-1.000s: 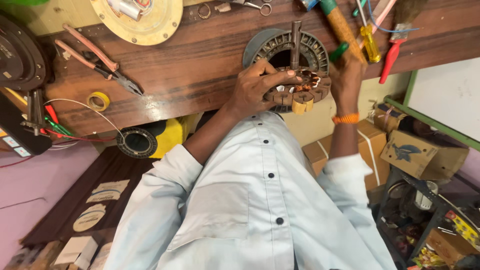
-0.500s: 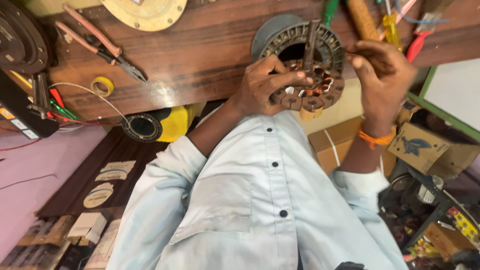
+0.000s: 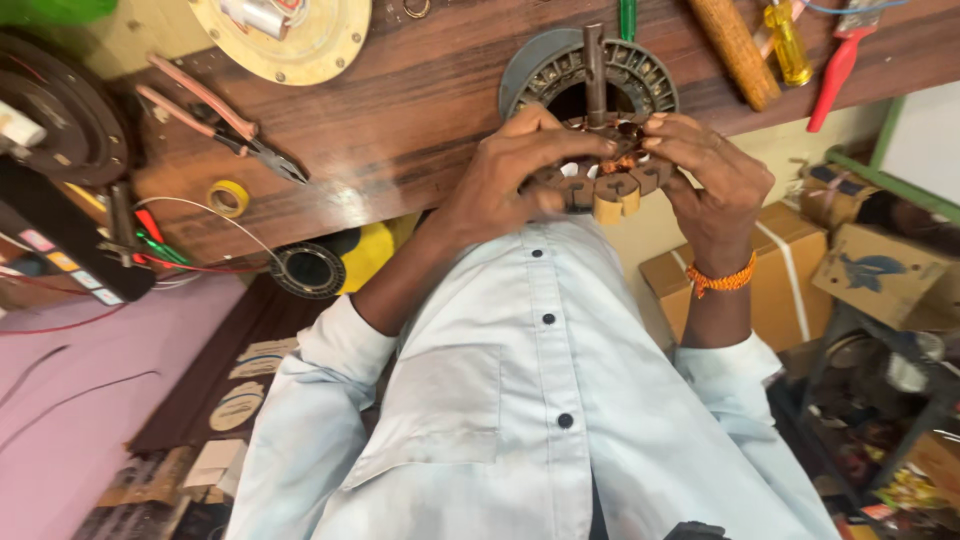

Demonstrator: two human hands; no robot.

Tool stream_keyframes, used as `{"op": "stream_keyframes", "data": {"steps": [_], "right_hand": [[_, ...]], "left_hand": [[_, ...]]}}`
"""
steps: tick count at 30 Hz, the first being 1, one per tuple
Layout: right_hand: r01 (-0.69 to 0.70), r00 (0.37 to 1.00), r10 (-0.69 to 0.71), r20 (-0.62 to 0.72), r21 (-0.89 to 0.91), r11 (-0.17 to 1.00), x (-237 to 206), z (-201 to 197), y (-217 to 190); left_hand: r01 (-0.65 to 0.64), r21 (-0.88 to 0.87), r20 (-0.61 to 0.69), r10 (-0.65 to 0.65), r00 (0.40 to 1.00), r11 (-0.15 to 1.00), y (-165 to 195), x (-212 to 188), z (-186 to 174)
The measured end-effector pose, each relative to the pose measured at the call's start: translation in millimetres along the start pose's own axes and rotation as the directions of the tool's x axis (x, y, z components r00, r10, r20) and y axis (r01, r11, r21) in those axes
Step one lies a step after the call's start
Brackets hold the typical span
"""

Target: The person uses a green-handled screwdriver to repeatedly tap and adjust a small wooden block clamped to a motor stator on a workbench. The person holds the stator with the left hand while tapping with the right hand, then briefly inspects the assembly.

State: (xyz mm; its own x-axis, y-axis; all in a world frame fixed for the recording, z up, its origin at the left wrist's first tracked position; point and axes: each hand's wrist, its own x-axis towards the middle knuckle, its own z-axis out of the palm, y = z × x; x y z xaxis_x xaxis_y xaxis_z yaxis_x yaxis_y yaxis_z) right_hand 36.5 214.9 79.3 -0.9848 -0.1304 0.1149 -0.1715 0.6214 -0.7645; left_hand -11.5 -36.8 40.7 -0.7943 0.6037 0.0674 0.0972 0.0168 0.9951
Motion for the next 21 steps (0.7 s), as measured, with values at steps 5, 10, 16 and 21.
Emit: {"op": "stream_keyframes", "data": {"steps": [5,10,16,21], "right_hand": [[0.085,0.996,-0.085,-0.021,0.01,0.996,-2.4,5.8,8.8],[0.091,0.995,-0.09,-0.04,0.024,0.996,-9.5,10.0,13.8],[0.102,0.994,-0.1,-0.045,0.05,0.994,-10.5,11.5,16.9],[0.095,0.994,-0.09,-0.057,0.088,0.992,-12.3,15.2,20.5]], "left_hand": [[0.133,0.07,-0.005,-0.133,0.991,0.989,22.6,17.9,-2.6],[0.245,0.08,0.043,-0.249,0.968,0.966,30.5,21.1,-5.8],[0.304,0.262,0.066,-0.331,0.941,0.916,47.4,33.7,-4.4],[0.393,0.442,-0.004,-0.436,0.9,0.807,78.9,35.8,6.5]]}}
